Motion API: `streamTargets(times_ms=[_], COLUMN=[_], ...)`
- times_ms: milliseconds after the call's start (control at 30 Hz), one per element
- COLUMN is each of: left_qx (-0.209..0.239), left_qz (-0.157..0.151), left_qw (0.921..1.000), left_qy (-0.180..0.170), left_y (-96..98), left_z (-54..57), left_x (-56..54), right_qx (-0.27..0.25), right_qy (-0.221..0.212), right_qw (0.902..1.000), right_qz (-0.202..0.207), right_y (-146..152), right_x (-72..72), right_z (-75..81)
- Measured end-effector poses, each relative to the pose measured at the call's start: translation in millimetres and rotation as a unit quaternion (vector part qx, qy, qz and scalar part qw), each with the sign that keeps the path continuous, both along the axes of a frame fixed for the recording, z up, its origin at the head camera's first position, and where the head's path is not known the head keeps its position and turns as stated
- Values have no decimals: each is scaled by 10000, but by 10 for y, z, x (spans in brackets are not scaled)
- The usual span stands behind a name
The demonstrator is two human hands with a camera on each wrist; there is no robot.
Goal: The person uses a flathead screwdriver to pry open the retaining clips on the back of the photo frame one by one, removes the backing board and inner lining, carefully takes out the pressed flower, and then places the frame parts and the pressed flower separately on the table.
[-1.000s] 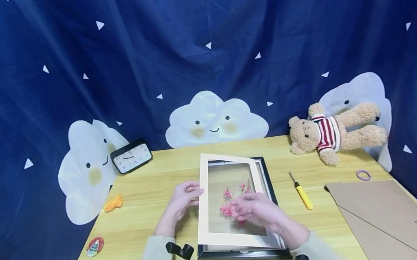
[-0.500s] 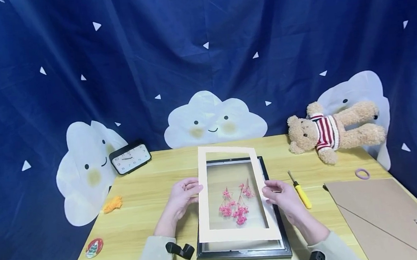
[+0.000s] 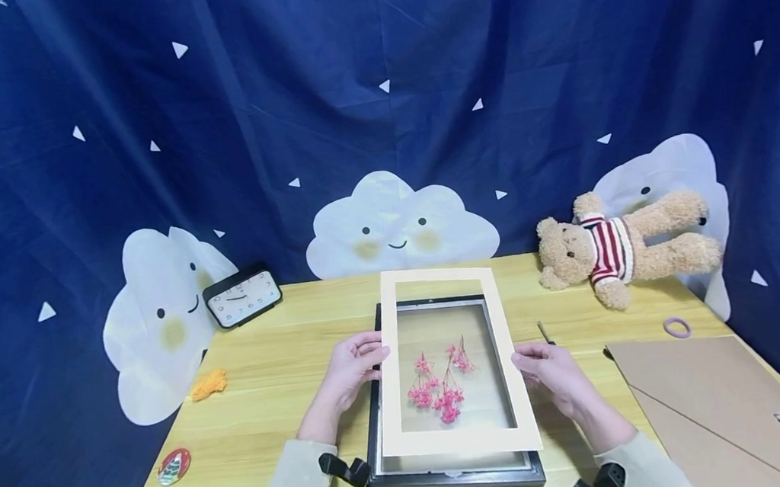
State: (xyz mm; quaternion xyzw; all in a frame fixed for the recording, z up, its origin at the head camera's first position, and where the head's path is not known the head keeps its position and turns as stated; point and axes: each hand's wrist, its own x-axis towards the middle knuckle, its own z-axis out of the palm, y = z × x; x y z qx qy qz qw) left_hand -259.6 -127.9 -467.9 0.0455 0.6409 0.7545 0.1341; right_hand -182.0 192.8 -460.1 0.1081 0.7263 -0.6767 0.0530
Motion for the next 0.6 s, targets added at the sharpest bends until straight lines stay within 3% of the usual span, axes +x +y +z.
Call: streamTargets(times_ms=[200, 333, 467, 600], left_qx=[-111, -228, -520, -887], left_qz=[-81, -132, 80, 476], left_qw=[9999, 9995, 9984, 9947], left_qy=[85, 146, 198, 202], left_y=[-16, -144, -388, -805], left_z=[-10, 13, 46, 83], left_x=[3, 17, 1, -21], right_qx=[-554, -781, -1106, -1292], right_qy=[-106, -34, 67, 97], right_qw=[9984, 9968, 9911, 9864], right_qz=[-30, 189, 742, 1013], right_y=[24, -50, -112, -95], right_x=[12, -4, -20, -23], right_z=[8, 36, 64, 82])
